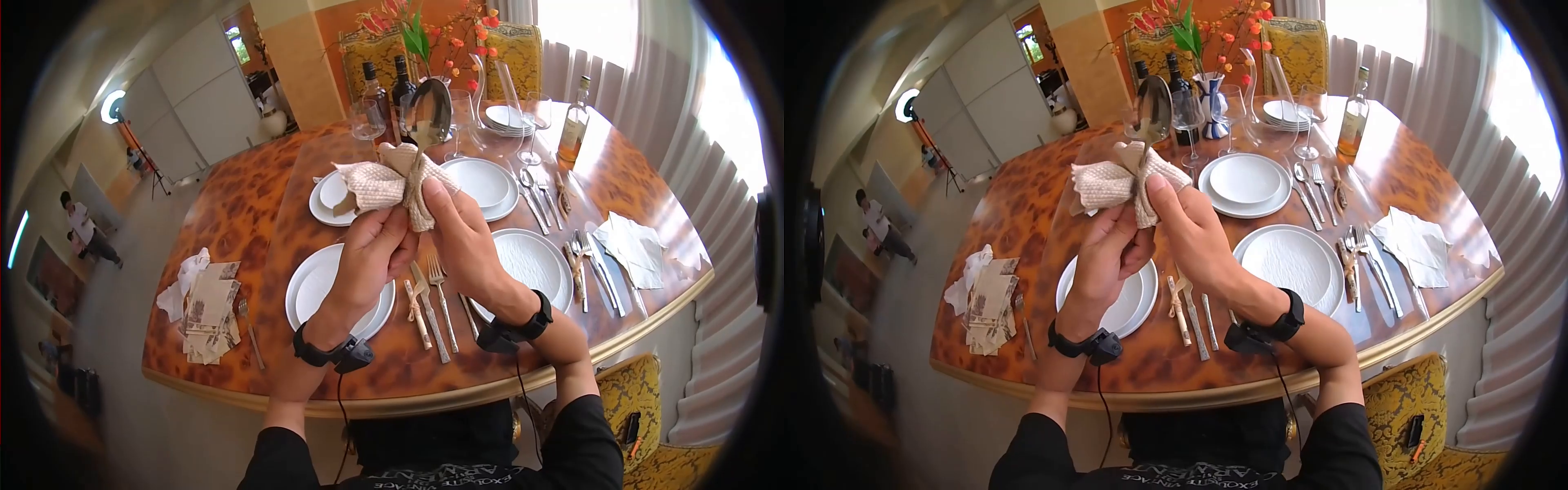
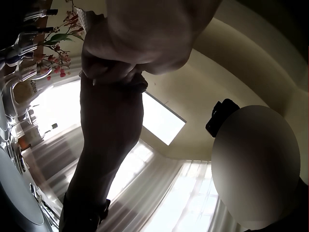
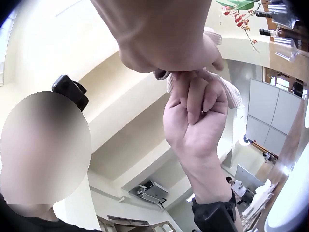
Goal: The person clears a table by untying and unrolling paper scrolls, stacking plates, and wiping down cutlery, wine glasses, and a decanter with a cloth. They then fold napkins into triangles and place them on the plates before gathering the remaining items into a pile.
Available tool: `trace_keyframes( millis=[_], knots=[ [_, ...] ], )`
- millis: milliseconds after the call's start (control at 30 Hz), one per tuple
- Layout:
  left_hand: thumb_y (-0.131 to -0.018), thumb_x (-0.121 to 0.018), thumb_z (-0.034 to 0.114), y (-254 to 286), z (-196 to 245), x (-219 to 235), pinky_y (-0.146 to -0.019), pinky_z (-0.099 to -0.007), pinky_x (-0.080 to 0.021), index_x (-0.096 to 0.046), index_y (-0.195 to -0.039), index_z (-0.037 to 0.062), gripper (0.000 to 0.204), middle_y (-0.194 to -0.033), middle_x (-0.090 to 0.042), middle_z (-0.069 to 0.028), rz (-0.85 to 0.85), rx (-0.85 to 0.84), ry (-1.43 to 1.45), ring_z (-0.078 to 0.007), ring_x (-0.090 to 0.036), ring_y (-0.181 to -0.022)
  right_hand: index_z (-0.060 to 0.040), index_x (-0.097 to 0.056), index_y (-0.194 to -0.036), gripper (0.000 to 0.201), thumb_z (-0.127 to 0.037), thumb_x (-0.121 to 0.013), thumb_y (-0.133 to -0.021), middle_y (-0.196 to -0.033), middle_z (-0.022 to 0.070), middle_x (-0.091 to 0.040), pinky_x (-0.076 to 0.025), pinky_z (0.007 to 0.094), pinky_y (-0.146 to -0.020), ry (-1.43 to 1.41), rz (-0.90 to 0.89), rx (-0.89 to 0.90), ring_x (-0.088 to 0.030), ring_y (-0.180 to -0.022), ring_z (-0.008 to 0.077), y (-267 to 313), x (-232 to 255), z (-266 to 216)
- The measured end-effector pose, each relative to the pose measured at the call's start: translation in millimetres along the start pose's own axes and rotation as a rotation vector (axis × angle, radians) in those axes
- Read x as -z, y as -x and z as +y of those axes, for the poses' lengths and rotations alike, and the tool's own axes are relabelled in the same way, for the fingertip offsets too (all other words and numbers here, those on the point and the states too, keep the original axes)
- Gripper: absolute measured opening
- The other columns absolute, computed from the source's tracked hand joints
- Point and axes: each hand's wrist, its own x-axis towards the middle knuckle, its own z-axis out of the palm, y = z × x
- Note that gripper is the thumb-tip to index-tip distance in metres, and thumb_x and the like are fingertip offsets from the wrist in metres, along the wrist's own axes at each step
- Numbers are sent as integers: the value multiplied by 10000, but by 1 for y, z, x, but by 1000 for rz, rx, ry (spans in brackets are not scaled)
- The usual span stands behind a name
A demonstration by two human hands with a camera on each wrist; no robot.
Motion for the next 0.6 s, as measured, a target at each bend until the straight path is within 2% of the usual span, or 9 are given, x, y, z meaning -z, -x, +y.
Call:
trace_keyframes(
  millis=[133, 267, 333, 367, 400, 467, 500, 567, 600],
  knots=[
    [-1061, -395, 289, 4, 4, -3, -387, -213, -209, -534, -1001, 60, 274, -563, -364, 18, 5, 130, -90, -49, -268, -435, 27, -573, -1184, 419, -345, -428, -1055, -852, 65, -660, -490, 219, -587, 51, 1, -58, -602, -647, 81, -10, 11, 15],
    [-1046, -431, 249, 2, 6, 5, -410, -217, -314, -553, -950, 46, 256, -589, -478, -28, -220, 183, 306, -90, -401, -430, 23, -553, -1224, 401, -323, -452, -1048, -846, 78, -663, -484, 209, -553, -158, -48, -24, -611, -651, 77, -8, 3, 3],
    [-1042, -439, 229, 3, 1, 0, -477, -247, -412, -572, -997, 27, 246, -662, -572, -71, -138, 140, 94, -133, -517, -494, 19, -500, -1319, 430, -299, -499, -1031, -929, 84, -660, -516, 229, -580, -98, -181, -68, -630, -730, 94, -5, 9, -11],
    [-1025, -455, 189, 2, 4, 1, -635, -299, -500, -597, -1047, -8, 243, -767, -649, -118, -148, 103, -69, -188, -622, -646, 19, -504, -1314, 426, -298, -500, -1030, -930, 85, -659, -515, 237, -555, -71, -177, -109, -630, -723, 95, -4, 15, -15],
    [-1025, -455, 189, 1, 2, 6, -635, -299, -500, -597, -1047, -8, 243, -767, -649, -118, -144, 107, -57, -188, -622, -646, 20, -509, -1308, 423, -298, -501, -1029, -931, 85, -658, -514, 244, -530, -44, -171, -150, -630, -717, 95, -4, 20, -18],
    [-1005, -467, 166, -1, -1, 18, -762, -303, -498, -617, -1043, -36, 255, -804, -670, -113, -222, -211, -610, -189, -641, -760, 35, -578, -1229, 370, -264, -448, -1053, -961, 52, -675, -510, 236, -681, 138, 113, 233, -623, -823, 79, -17, 9, 0],
    [-985, -487, 160, 3, 30, 18, -835, -303, -481, -626, -1032, -54, 259, -894, -675, -120, -253, -78, -825, -175, -634, -870, 38, -582, -1209, 359, -256, -447, -1053, -984, 49, -672, -502, 238, -731, 144, 108, 220, -617, -868, 81, -17, 13, -4],
    [-1027, -445, 250, 8, 57, 28, -836, -274, -469, -652, -1072, -14, 339, -976, -685, -65, -189, 95, -901, -126, -622, -943, 41, -585, -1190, 349, -247, -445, -1054, -1007, 46, -669, -494, 240, -781, 160, 106, 204, -610, -913, 83, -17, 19, -14],
    [-1030, -453, 287, 9, 55, 29, -843, -268, -462, -640, -1104, -12, 360, -976, -679, -63, -103, 1, -708, -140, -626, -937, 35, -586, -1175, 339, -247, -440, -1056, -1013, 41, -661, -490, 236, -777, 157, 62, 106, -601, -914, 75, -14, 18, -18]
  ],
)
